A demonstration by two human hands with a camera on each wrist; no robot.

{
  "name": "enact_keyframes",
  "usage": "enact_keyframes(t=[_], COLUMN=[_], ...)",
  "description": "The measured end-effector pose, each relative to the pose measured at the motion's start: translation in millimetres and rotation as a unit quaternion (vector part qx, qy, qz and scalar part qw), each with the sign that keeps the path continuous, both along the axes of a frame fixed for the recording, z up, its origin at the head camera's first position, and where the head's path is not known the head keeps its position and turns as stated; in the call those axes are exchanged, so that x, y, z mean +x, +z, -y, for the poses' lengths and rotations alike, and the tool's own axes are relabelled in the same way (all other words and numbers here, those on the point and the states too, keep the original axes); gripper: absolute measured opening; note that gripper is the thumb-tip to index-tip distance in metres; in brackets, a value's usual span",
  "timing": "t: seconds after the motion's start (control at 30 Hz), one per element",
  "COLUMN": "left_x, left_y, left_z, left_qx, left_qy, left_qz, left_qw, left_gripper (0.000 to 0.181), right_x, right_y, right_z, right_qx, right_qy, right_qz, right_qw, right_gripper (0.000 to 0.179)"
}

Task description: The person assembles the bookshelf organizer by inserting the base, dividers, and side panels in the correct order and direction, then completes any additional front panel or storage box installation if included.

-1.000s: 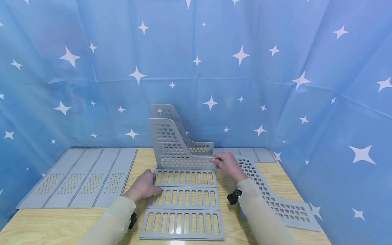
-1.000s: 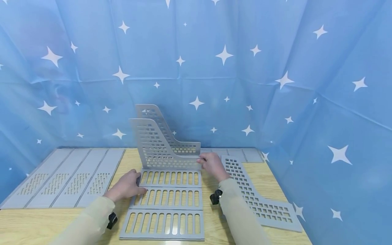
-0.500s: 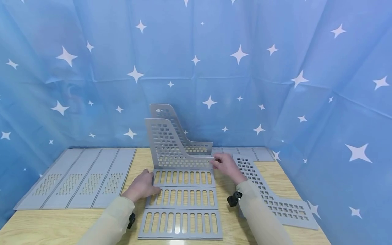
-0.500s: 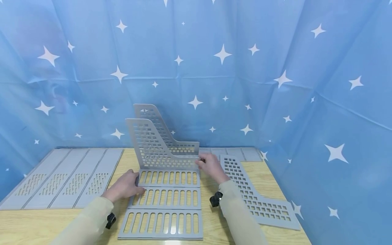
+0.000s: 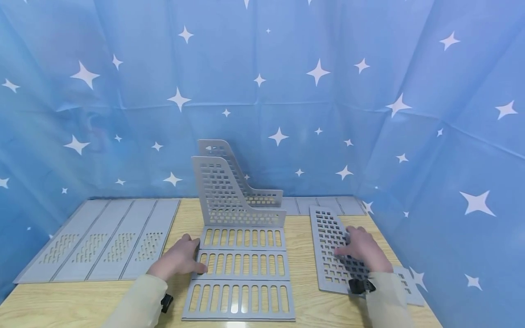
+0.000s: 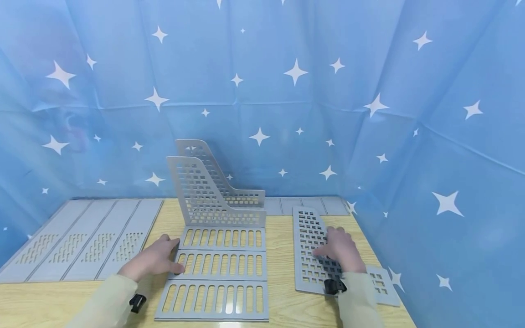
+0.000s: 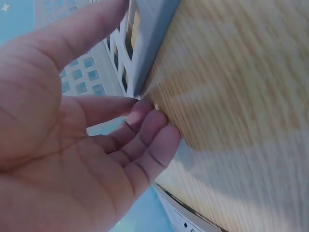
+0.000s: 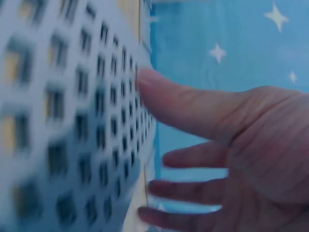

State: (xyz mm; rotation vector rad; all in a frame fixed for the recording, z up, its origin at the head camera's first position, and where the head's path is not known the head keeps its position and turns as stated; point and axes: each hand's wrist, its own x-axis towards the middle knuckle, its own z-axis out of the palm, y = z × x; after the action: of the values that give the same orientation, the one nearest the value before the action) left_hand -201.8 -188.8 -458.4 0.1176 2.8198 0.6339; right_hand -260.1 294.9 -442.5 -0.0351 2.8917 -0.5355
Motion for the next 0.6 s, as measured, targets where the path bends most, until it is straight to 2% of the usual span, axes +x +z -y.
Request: enact_keyframes(t=[0.07,0.2,0.27,0.37,0.5,0.6], left_x=[2.3,4.9,5.3,5.1,5.5,6.6], left_y=[1.0,3.5,4.8,5.9,3.9,1.0], left_z=[-0.6,-2.7,-3.5,-4.1,-3.2,-2.5], left_qx=[-0.006,-0.011,-0.012,-0.01,-0.006,0.002], left_qy=[-0.002,-0.004,-0.006,-0.007,0.0,0.008], left_qz=[-0.002,-0.005,-0.003,-0.003,-0.006,-0.011], left_qw=[1.0,0.9999,0.9999,0.9999,1.0,0.9999], left_gripper=[0.093,0.092,0.092,0.092,0.092,0.092], right_x=[6.0,13.3,14.6,15.2,14.4,15.6], right_y=[-2.6,-6.8,-9.5,-14.3,-17.2,-9.2], right_z=[-8,-17,-21,-27,-36,-37], right_qx=[0.016,0.021,0.002,-0.04,-0.085,-0.09], right_qy=[-0.012,-0.023,-0.033,-0.044,-0.056,-0.062], right_qz=[0.028,0.045,0.041,0.03,0.011,-0.025], right_qw=[0.9994,0.9985,0.9986,0.9978,0.9947,0.9937], right_gripper=[0.09,0.075,0.062,0.053,0.057,0.058])
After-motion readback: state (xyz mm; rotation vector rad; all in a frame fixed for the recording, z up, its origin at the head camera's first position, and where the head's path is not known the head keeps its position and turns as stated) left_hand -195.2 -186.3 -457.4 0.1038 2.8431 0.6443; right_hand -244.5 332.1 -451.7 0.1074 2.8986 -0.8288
